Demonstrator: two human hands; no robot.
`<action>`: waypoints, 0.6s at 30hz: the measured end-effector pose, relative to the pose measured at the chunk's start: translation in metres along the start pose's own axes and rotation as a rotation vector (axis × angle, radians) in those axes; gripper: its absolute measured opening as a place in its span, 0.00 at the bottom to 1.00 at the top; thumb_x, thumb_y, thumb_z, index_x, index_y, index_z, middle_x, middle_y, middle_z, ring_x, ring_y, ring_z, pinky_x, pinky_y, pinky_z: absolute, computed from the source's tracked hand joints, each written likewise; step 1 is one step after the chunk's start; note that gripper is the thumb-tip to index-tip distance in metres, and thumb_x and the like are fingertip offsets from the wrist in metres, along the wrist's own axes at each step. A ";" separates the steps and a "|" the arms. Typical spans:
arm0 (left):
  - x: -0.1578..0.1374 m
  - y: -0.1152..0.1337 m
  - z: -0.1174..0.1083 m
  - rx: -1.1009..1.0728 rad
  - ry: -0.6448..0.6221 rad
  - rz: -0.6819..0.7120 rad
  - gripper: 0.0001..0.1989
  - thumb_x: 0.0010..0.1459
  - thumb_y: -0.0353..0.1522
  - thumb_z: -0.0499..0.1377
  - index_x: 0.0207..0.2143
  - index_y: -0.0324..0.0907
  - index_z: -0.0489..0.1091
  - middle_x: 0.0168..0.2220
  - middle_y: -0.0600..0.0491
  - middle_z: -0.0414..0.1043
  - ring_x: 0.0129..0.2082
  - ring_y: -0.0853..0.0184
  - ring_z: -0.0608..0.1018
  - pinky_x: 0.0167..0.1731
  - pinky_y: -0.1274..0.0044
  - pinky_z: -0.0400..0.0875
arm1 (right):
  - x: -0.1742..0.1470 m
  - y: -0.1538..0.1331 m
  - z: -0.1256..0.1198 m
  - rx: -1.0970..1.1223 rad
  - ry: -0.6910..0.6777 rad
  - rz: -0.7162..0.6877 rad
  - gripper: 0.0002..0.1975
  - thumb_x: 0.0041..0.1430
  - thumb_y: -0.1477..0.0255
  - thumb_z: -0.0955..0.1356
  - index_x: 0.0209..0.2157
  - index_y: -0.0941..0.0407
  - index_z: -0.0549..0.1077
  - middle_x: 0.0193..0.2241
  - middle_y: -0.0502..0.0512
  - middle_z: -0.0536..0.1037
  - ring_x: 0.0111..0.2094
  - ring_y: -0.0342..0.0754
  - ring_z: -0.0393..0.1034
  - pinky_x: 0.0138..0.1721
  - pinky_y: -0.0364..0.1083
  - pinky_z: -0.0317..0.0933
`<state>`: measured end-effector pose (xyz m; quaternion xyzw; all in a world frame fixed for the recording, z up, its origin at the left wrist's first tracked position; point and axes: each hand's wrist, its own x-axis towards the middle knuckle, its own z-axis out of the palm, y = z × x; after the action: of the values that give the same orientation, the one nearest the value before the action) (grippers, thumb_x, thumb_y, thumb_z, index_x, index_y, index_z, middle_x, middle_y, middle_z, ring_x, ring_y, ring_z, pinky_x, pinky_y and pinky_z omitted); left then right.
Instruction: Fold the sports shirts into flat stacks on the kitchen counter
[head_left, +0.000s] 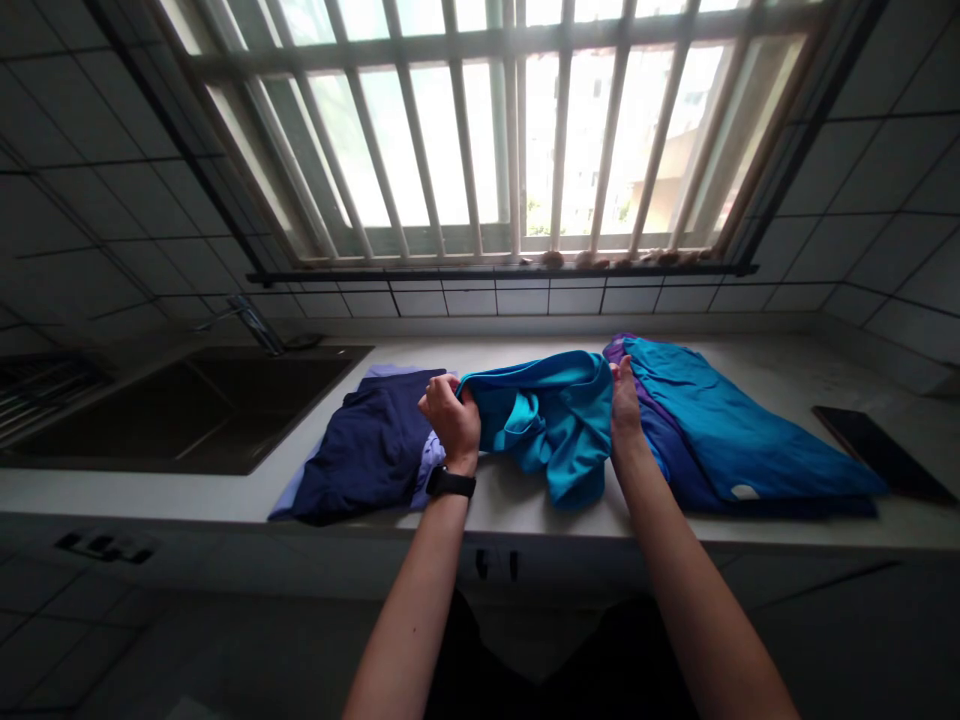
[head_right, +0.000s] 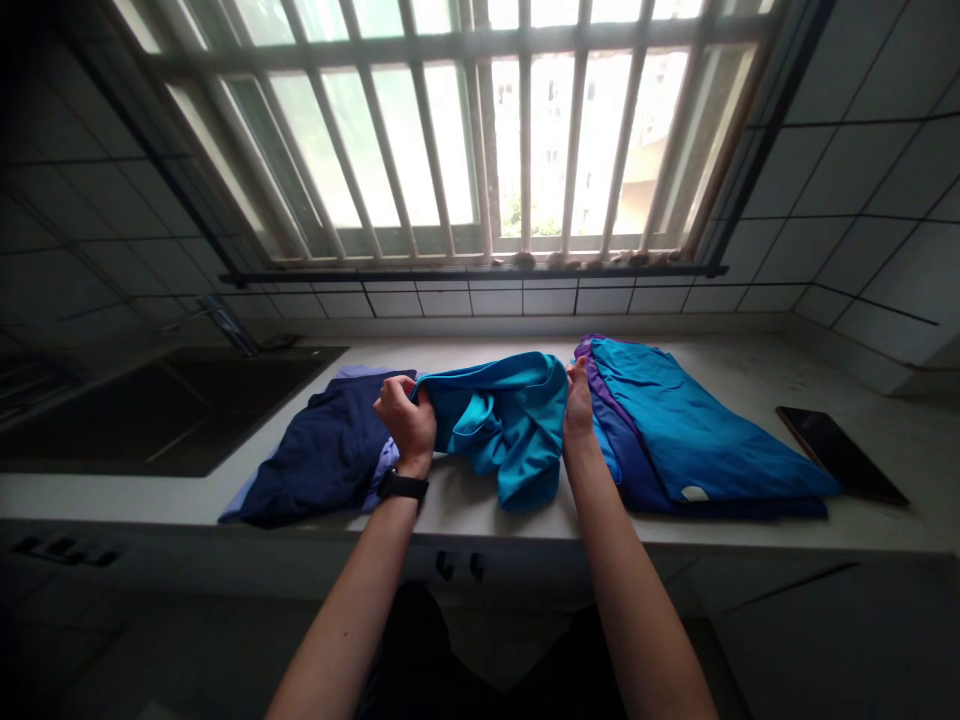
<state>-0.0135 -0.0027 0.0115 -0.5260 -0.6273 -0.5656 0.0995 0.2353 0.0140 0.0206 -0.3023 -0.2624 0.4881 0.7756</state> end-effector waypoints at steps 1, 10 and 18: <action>0.001 -0.002 0.000 -0.010 0.037 -0.015 0.06 0.61 0.28 0.56 0.35 0.47 0.60 0.38 0.48 0.72 0.43 0.55 0.75 0.50 0.63 0.65 | 0.002 -0.003 -0.003 0.056 0.069 0.009 0.18 0.60 0.59 0.73 0.24 0.50 0.65 0.19 0.41 0.69 0.23 0.42 0.67 0.25 0.42 0.67; 0.004 -0.006 0.002 0.005 -0.043 0.031 0.05 0.63 0.32 0.58 0.37 0.46 0.63 0.35 0.49 0.73 0.41 0.56 0.76 0.51 0.64 0.65 | -0.014 0.007 0.003 -0.403 -0.068 -0.020 0.23 0.43 0.51 0.80 0.32 0.52 0.75 0.31 0.49 0.78 0.35 0.47 0.73 0.37 0.45 0.68; 0.003 -0.001 -0.004 0.108 -0.251 0.101 0.10 0.69 0.35 0.51 0.36 0.45 0.70 0.38 0.44 0.77 0.44 0.53 0.76 0.51 0.64 0.64 | -0.023 0.028 -0.006 -0.849 -0.396 -0.102 0.10 0.45 0.64 0.78 0.31 0.49 0.80 0.31 0.49 0.81 0.40 0.55 0.75 0.52 0.55 0.67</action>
<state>-0.0173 -0.0041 0.0147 -0.6176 -0.6370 -0.4550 0.0766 0.2137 0.0014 -0.0065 -0.4807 -0.5963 0.3471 0.5412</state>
